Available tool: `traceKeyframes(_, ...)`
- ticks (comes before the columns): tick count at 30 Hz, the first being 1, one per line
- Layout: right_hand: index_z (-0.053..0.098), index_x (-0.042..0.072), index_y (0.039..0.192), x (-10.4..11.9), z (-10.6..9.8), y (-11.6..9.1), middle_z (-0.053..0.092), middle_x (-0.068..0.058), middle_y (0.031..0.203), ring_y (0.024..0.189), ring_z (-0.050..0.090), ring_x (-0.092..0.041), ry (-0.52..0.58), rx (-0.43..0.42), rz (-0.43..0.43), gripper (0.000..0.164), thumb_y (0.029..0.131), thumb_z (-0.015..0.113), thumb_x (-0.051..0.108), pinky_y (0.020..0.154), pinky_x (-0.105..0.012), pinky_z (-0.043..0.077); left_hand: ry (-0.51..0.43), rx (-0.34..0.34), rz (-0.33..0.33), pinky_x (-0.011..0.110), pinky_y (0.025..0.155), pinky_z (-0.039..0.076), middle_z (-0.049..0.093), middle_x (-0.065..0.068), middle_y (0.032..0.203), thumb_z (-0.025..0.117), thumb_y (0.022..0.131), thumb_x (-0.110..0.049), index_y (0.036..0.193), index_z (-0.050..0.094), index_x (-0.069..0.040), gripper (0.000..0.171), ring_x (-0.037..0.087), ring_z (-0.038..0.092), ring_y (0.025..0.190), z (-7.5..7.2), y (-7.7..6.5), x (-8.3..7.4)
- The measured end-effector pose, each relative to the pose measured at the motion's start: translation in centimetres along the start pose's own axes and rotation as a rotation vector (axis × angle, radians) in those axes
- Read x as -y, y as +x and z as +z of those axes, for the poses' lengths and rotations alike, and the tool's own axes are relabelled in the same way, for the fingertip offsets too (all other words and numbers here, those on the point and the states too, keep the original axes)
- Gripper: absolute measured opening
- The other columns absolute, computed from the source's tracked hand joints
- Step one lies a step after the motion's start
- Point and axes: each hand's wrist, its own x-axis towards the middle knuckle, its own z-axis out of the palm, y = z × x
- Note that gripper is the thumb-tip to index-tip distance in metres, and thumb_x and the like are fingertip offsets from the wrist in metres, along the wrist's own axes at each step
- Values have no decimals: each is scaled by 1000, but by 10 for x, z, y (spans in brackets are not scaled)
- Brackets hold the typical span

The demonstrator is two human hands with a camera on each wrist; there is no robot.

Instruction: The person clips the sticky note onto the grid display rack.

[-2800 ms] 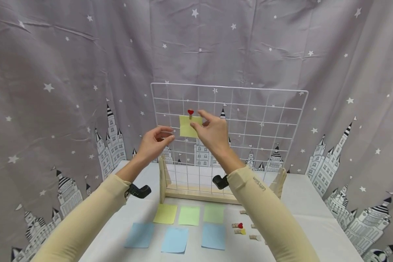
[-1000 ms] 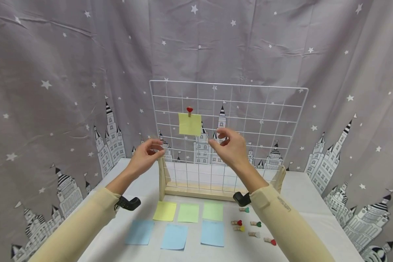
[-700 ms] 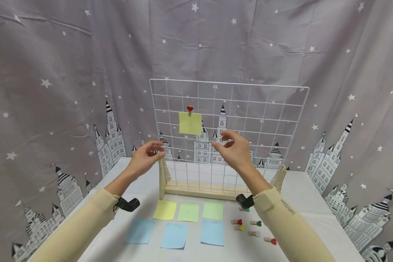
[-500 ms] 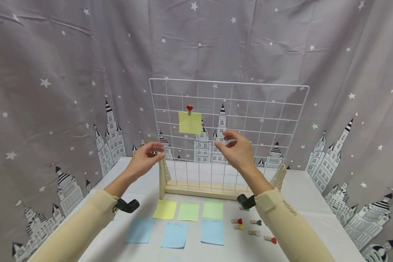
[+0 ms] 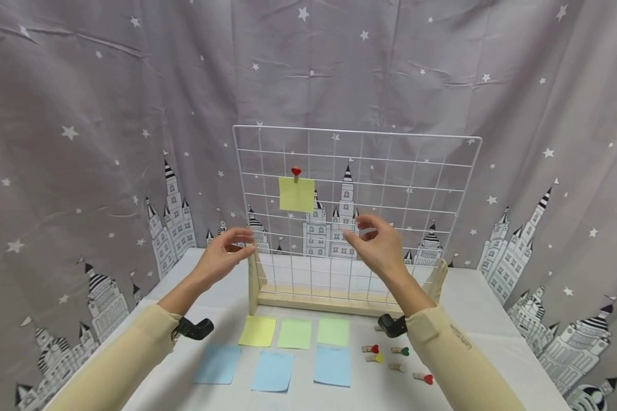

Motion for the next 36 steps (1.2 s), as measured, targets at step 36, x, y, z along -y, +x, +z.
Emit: traceKeyframes(36,66,11,132,-26,-10,-21,70,-14,121,103,68,-31,-59,-32,24,46,95,75,36,75,-33,52,10,-1,-66,43,90,54,67,12,132,70,99,-31,138,60,-18,43,30,64,110,3,-15,19)
